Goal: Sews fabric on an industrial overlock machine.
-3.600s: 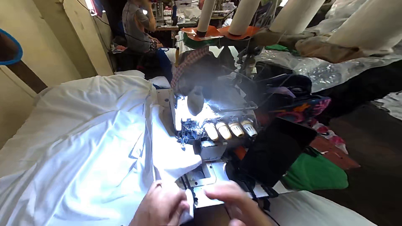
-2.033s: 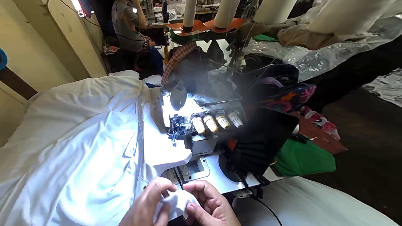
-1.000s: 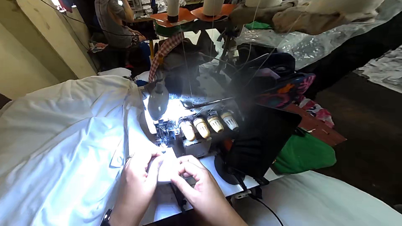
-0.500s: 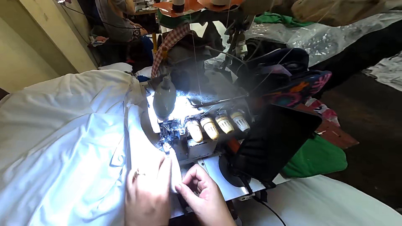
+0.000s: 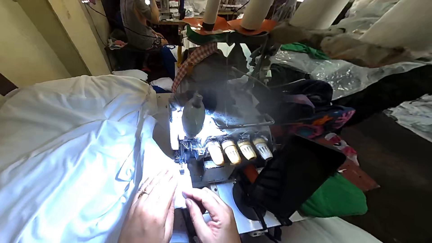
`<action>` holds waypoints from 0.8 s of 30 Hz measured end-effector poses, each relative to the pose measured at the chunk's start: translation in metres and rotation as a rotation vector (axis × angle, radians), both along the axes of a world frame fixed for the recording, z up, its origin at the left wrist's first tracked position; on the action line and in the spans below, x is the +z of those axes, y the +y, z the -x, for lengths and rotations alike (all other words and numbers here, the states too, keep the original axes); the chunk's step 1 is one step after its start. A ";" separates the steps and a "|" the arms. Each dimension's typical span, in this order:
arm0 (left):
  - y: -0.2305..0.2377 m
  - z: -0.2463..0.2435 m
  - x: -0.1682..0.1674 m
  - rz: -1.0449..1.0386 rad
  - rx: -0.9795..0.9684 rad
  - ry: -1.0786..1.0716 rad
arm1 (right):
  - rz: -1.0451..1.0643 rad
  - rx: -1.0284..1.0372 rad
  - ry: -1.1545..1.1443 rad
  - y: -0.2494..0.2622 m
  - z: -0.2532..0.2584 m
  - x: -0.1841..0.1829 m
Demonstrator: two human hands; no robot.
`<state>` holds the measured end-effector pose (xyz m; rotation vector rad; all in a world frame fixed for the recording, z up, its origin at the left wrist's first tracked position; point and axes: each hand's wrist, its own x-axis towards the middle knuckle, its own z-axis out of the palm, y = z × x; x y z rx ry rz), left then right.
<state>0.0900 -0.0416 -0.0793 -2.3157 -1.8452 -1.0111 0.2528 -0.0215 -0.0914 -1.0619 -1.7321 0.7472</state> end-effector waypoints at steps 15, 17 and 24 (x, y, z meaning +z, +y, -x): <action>0.102 0.036 0.018 0.181 0.216 -0.372 | 0.059 0.044 -0.102 -0.001 -0.001 0.019; 0.083 0.040 0.008 0.026 0.241 -0.537 | 0.053 0.041 -0.096 0.000 -0.002 0.023; -0.009 0.008 -0.016 -0.319 0.093 -0.547 | -0.078 0.177 0.018 0.008 0.013 0.020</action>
